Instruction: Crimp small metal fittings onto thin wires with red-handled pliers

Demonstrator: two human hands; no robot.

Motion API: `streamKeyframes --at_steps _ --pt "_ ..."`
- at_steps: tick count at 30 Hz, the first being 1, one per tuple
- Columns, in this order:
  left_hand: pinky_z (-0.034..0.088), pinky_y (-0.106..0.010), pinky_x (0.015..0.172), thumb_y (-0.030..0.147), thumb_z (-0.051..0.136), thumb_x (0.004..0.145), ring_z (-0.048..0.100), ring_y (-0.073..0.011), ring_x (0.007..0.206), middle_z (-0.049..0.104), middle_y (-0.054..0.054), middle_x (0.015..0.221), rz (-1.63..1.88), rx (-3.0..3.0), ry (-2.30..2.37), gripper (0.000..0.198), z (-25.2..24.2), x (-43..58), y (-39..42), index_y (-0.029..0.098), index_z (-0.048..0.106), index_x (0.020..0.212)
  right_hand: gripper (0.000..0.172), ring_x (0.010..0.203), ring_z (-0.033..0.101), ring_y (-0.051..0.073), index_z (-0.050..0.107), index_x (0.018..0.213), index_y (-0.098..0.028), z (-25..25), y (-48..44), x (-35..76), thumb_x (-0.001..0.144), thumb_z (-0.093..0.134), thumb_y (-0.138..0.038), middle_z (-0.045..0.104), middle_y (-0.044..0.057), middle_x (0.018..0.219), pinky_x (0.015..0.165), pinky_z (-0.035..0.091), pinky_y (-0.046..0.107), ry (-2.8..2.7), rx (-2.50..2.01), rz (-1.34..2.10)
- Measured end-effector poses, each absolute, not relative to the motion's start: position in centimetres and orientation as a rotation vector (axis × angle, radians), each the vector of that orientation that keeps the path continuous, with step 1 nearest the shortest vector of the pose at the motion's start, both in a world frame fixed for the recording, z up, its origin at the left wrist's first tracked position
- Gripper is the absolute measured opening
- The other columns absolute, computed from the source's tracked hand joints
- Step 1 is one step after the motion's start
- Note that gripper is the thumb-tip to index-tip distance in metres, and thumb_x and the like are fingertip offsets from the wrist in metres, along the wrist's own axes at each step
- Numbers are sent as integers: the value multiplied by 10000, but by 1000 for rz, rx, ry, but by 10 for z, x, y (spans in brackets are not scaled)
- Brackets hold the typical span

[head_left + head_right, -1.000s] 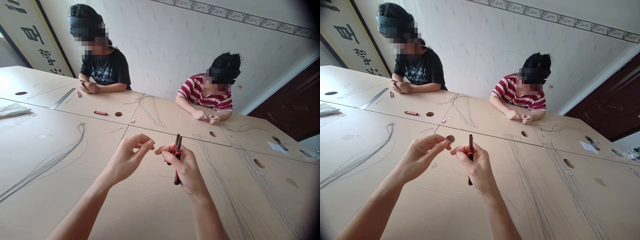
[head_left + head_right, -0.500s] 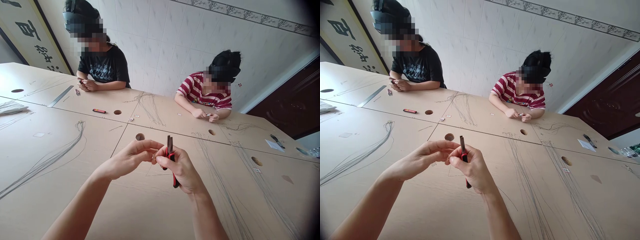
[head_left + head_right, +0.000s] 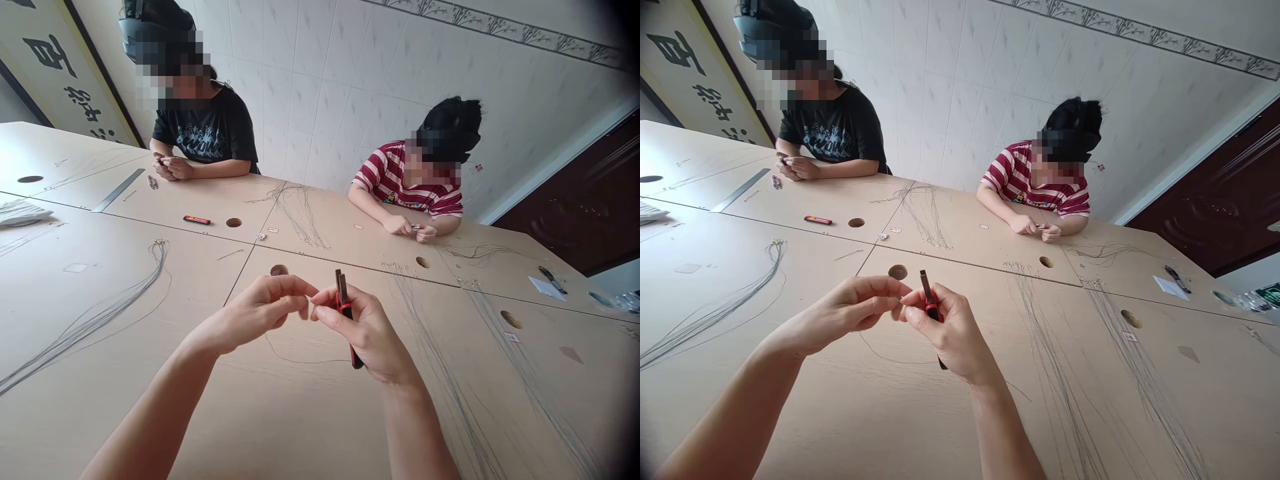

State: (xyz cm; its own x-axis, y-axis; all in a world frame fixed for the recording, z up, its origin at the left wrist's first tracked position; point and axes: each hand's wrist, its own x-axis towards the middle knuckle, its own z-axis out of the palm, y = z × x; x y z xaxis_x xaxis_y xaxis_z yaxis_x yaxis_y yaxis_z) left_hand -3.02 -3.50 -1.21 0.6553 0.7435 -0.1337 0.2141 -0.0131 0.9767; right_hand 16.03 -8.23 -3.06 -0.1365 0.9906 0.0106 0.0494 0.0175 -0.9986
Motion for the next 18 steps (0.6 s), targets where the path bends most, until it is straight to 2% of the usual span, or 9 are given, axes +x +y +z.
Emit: streamKeyframes --at_steps 4,12,18 --pt "262 -237 522 252 486 909 334 -82 562 435 53 621 546 1564 884 197 -11 -32 -35 167 663 891 136 810 650 131 672 909 -229 -31 -83 160 806 717 -306 628 -26 810 804 496 297 -1278 -1188 1295" --pt "219 -257 524 224 492 862 263 -94 557 320 66 594 550 1544 885 177 -11 -35 -35 178 663 865 182 848 645 136 654 943 -238 -31 -83 159 809 726 -337 640 -16 869 799 499 298 -1290 -1192 1268" --pt "215 -256 517 387 600 866 279 -85 562 411 44 617 621 1571 945 268 -11 -29 -38 151 678 764 186 826 609 123 654 931 -242 -29 -84 160 802 734 -349 644 -15 870 752 484 271 -1324 -1233 1212"
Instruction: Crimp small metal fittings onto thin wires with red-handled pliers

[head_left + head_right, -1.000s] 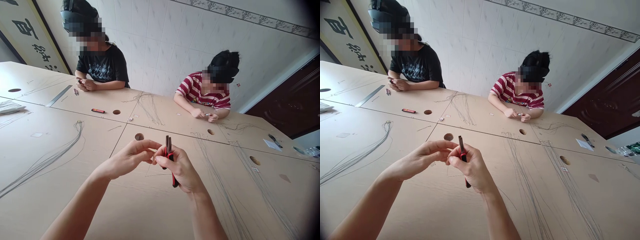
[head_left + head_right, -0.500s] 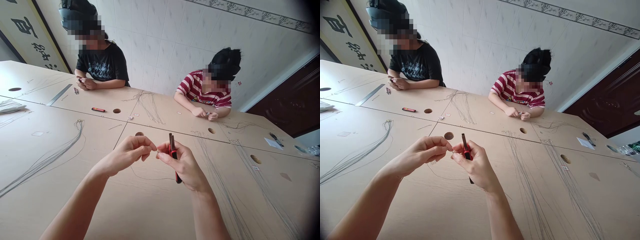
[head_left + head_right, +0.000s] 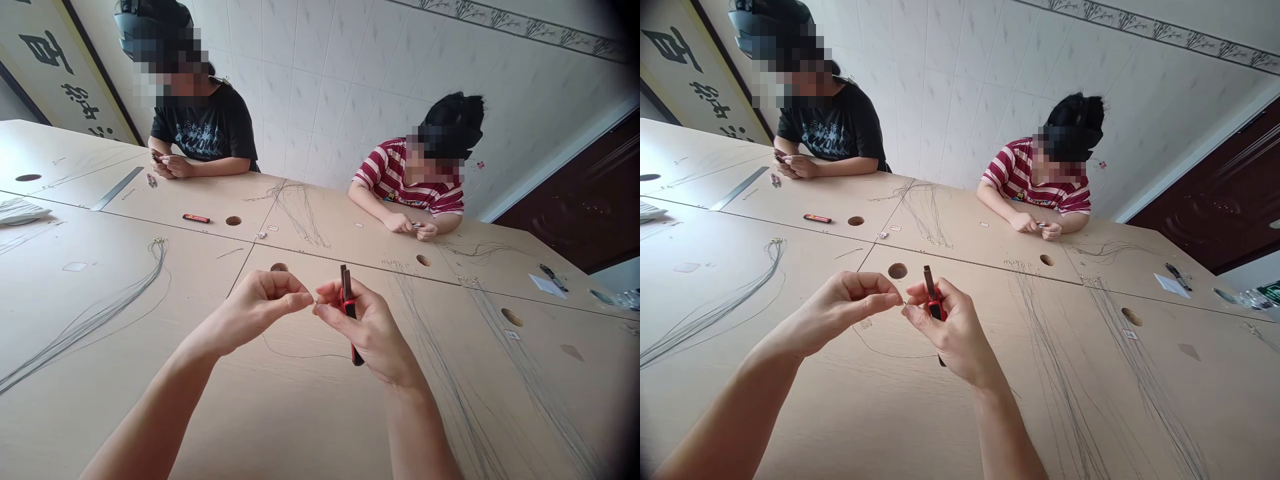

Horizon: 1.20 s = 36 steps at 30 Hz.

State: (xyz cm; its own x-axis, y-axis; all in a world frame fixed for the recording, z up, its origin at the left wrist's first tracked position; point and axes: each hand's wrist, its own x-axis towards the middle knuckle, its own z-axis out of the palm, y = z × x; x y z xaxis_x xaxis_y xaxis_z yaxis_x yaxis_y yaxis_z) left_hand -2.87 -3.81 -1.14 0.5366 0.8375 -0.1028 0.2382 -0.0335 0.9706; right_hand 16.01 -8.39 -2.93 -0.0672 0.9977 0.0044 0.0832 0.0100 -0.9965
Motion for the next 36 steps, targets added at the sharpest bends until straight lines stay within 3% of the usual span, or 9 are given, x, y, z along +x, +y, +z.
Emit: streamKeyframes --at_steps 5,11,23,28,36 --pt "246 -242 517 389 629 857 319 -77 563 506 27 655 686 1547 977 257 -14 -27 -39 157 705 776 155 782 561 117 647 945 -243 -27 -85 161 824 701 -325 641 -12 859 708 459 262 -1361 -1243 1177" --pt "198 -246 489 400 637 846 271 -78 540 427 41 609 698 1539 1046 273 -11 -28 -40 160 686 724 147 702 500 112 642 931 -235 -24 -88 160 820 692 -318 623 -10 806 645 436 255 -1377 -1284 1132" --pt "165 -258 493 419 640 843 213 -89 533 325 60 568 675 1518 1034 277 -15 -25 -41 160 649 744 181 725 521 128 641 936 -229 -22 -89 159 824 690 -363 626 4 822 656 445 263 -1391 -1309 1113" --pt "192 -246 483 414 636 849 247 -86 532 356 54 598 751 1537 1017 280 -14 -27 -42 166 634 719 205 689 504 130 649 940 -234 -22 -91 159 826 686 -401 553 -17 717 633 444 261 -1377 -1342 1094" --pt "240 -246 508 425 633 867 306 -86 568 457 30 684 796 1522 1013 277 -16 -27 -43 173 655 754 205 683 495 127 643 866 -218 -21 -91 157 882 607 -419 580 -2 760 617 436 252 -1420 -1351 1080"
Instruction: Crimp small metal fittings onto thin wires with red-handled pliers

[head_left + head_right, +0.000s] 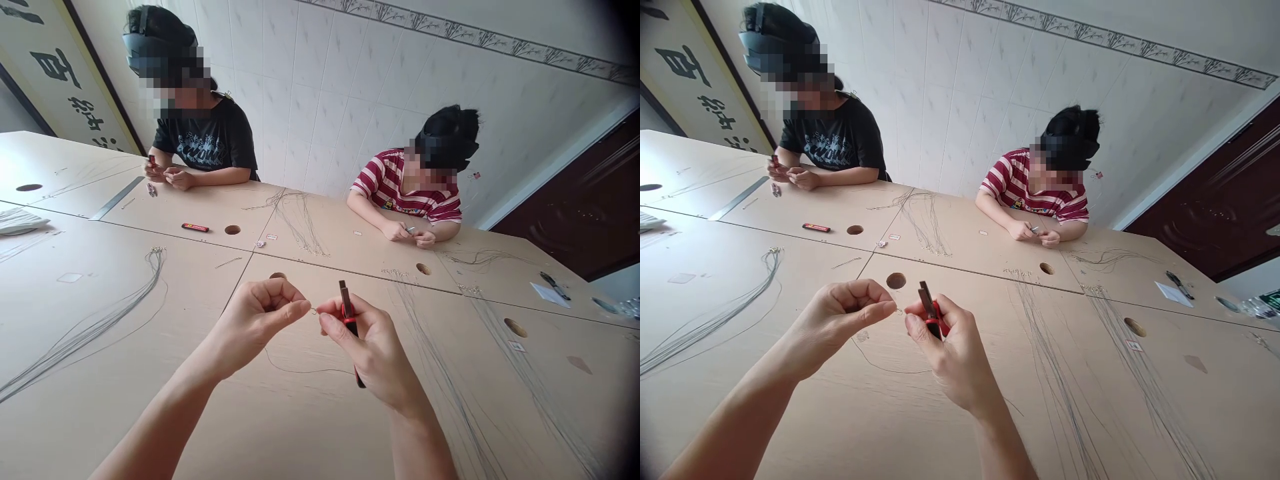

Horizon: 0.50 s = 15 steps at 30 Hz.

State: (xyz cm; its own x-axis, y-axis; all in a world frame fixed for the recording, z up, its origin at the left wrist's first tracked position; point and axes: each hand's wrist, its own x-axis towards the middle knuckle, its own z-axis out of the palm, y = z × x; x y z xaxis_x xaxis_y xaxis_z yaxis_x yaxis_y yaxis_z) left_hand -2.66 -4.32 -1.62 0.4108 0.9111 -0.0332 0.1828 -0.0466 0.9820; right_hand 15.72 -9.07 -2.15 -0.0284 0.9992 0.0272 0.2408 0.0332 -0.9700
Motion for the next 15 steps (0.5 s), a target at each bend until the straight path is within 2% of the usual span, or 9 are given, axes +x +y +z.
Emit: streamKeyframes --at_steps 6,11,15 --pt "225 -259 512 429 622 877 296 -91 564 471 24 681 806 1539 1005 285 -18 -25 -44 174 653 754 211 696 500 135 634 849 -210 -22 -90 154 881 604 -416 570 6 758 597 419 250 -1414 -1329 1087" --pt "188 -266 497 467 598 888 249 -96 548 409 38 622 761 1545 1008 318 -20 -24 -43 180 641 758 232 631 431 118 591 779 -208 -21 -90 155 892 582 -410 525 -7 714 569 389 247 -1444 -1331 1073" --pt "197 -260 494 482 603 883 259 -93 549 428 37 641 766 1552 1022 318 -20 -24 -44 184 645 778 241 610 410 117 582 763 -206 -21 -90 154 885 586 -415 499 -8 693 520 357 240 -1424 -1329 1084"
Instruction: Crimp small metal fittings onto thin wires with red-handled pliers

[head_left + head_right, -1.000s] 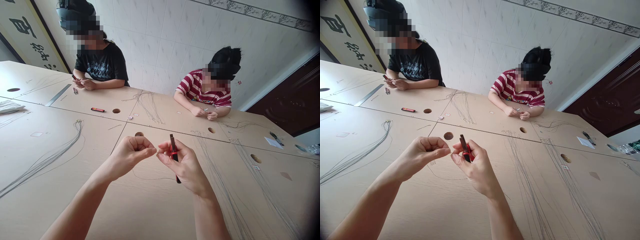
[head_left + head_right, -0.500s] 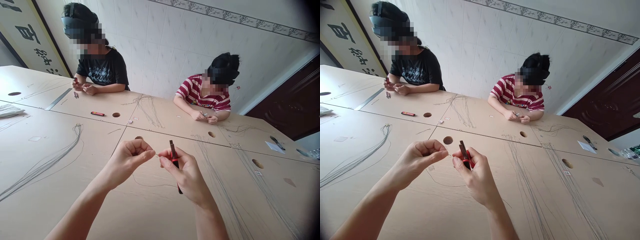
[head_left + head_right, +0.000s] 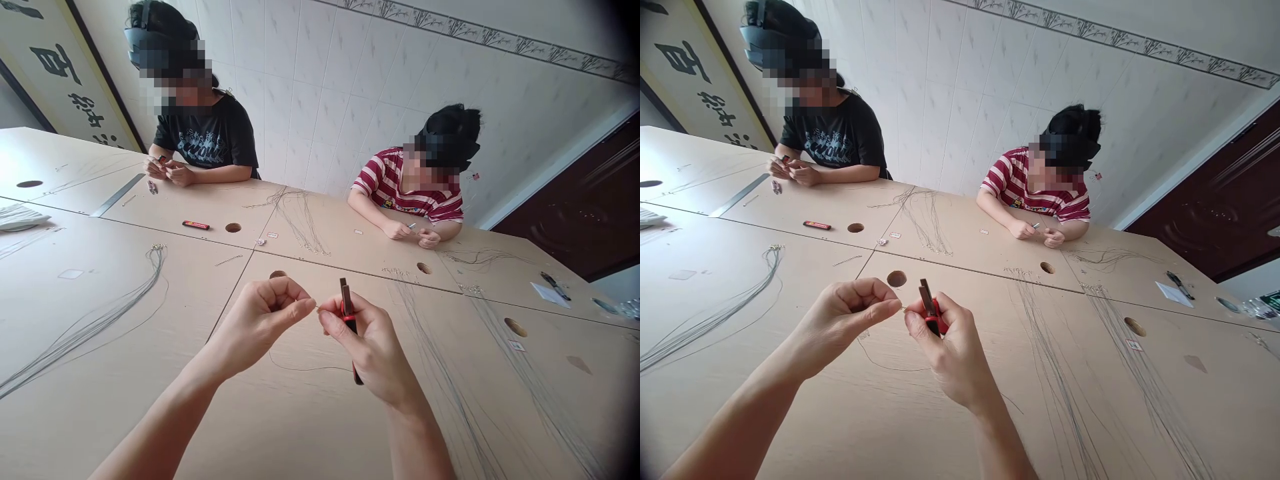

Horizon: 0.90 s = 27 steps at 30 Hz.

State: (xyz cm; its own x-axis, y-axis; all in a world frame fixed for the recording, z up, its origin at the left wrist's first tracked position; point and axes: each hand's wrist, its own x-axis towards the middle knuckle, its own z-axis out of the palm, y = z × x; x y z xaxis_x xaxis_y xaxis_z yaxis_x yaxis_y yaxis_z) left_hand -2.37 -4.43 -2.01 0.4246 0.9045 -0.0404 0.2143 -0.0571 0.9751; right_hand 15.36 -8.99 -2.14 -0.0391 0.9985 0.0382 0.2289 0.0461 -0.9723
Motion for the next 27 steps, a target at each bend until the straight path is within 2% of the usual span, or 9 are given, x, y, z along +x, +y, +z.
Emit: streamKeyframes --at_steps 2,7,12,17,23,27 --pt "200 -256 489 491 601 883 262 -90 545 433 38 646 767 1555 1034 323 -19 -23 -45 187 646 786 244 610 403 114 577 758 -205 -22 -90 153 883 591 -415 490 -10 693 513 347 237 -1418 -1324 1082" --pt "181 -254 471 510 570 893 225 -87 518 305 61 590 751 1556 1048 359 -17 -22 -46 187 626 745 261 578 362 97 592 810 -205 -23 -91 152 879 604 -457 475 -22 700 508 334 237 -1395 -1335 1098" --pt "218 -247 489 397 600 887 276 -94 553 410 40 633 763 1540 969 222 -17 -21 -48 190 650 825 257 647 424 121 590 800 -206 -22 -93 152 882 602 -449 500 -14 700 555 365 244 -1412 -1349 1041" --pt "235 -246 491 381 612 877 290 -99 563 426 30 641 783 1530 961 223 -18 -22 -49 180 630 782 231 739 505 144 577 798 -212 -22 -93 151 897 589 -420 574 2 760 696 422 273 -1447 -1336 976" --pt "223 -242 490 377 624 878 264 -94 548 387 50 602 773 1530 965 199 -17 -21 -49 192 636 804 223 712 484 136 570 803 -215 -23 -94 151 912 571 -410 563 -7 750 674 412 265 -1482 -1342 949" --pt "235 -245 500 382 629 880 300 -94 563 460 33 645 771 1529 959 204 -18 -22 -49 190 638 813 235 658 451 120 564 804 -215 -25 -95 149 917 567 -421 523 -22 707 628 395 250 -1495 -1334 936"
